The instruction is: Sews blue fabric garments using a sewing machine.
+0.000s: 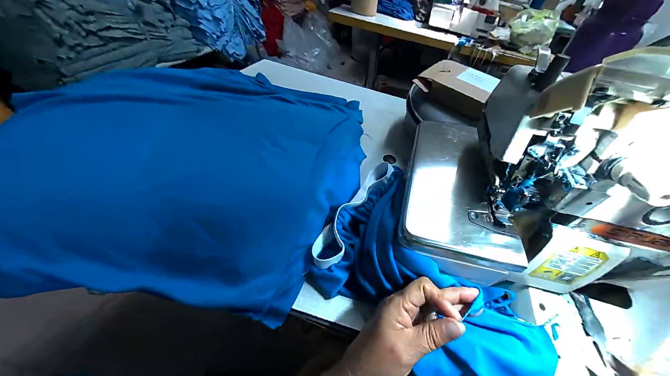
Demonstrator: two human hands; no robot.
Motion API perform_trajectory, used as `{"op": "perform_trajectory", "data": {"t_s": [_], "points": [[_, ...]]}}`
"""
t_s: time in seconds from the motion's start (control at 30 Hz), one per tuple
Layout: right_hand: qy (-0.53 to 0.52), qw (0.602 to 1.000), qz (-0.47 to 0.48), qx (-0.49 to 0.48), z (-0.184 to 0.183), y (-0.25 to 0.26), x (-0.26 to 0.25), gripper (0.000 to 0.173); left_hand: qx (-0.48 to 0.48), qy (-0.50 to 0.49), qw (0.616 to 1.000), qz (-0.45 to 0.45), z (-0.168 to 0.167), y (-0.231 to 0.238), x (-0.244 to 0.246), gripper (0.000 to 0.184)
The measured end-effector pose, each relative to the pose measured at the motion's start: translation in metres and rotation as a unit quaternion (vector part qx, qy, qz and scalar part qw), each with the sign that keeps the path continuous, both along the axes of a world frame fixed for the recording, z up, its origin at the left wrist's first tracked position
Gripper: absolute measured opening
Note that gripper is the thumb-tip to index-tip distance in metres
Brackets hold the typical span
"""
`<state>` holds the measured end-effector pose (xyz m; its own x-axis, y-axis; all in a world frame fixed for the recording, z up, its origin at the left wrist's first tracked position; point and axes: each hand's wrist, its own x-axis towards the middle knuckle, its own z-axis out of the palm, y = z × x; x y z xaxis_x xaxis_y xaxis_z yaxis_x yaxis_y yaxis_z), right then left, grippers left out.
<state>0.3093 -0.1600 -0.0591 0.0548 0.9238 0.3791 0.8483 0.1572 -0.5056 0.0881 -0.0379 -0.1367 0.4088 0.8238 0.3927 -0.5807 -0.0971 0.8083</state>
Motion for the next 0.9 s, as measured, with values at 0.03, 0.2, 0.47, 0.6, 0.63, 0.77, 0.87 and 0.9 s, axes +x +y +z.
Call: {"op": "perform_trajectory", "data": {"t_s": [0.03, 0.2, 0.47, 0.6, 0.63, 0.77, 0.87, 0.9], "points": [[-0.006, 1.000, 0.009, -0.012, -0.001, 0.003, -0.012, 0.049, 0.001, 0.001, 1.000, 0.000, 0.000, 0.000, 0.000, 0.004], [-0.110, 0.994, 0.012, -0.010, -0.005, 0.020, -0.036, 0.046, 0.020, 0.014, 1.000, 0.009, 0.001, -0.001, 0.000, 0.004], [-0.192, 0.981, 0.030, -0.001, -0.007, 0.038, -0.043, 0.043, 0.056, 0.057, 0.996, 0.030, 0.002, -0.001, 0.000, 0.009], [-0.197, 0.979, 0.051, 0.030, -0.010, 0.046, -0.042, 0.040, 0.073, 0.062, 0.994, 0.046, 0.002, -0.004, 0.002, 0.009], [-0.198, 0.978, 0.056, 0.036, -0.010, 0.047, -0.042, 0.038, 0.076, 0.066, 0.994, 0.046, 0.002, -0.004, 0.002, 0.009], [-0.164, 0.984, 0.059, 0.032, -0.009, 0.044, -0.038, 0.035, 0.074, 0.075, 0.994, 0.042, 0.003, -0.004, 0.000, 0.010], [-0.071, 0.996, 0.047, -0.013, -0.007, 0.036, -0.023, 0.038, 0.050, 0.066, 0.996, 0.043, 0.003, -0.003, -0.002, 0.008], [-0.054, 0.998, 0.038, -0.008, -0.009, 0.034, -0.014, 0.038, 0.051, 0.063, 0.996, 0.047, 0.002, -0.004, -0.002, 0.009]]}}
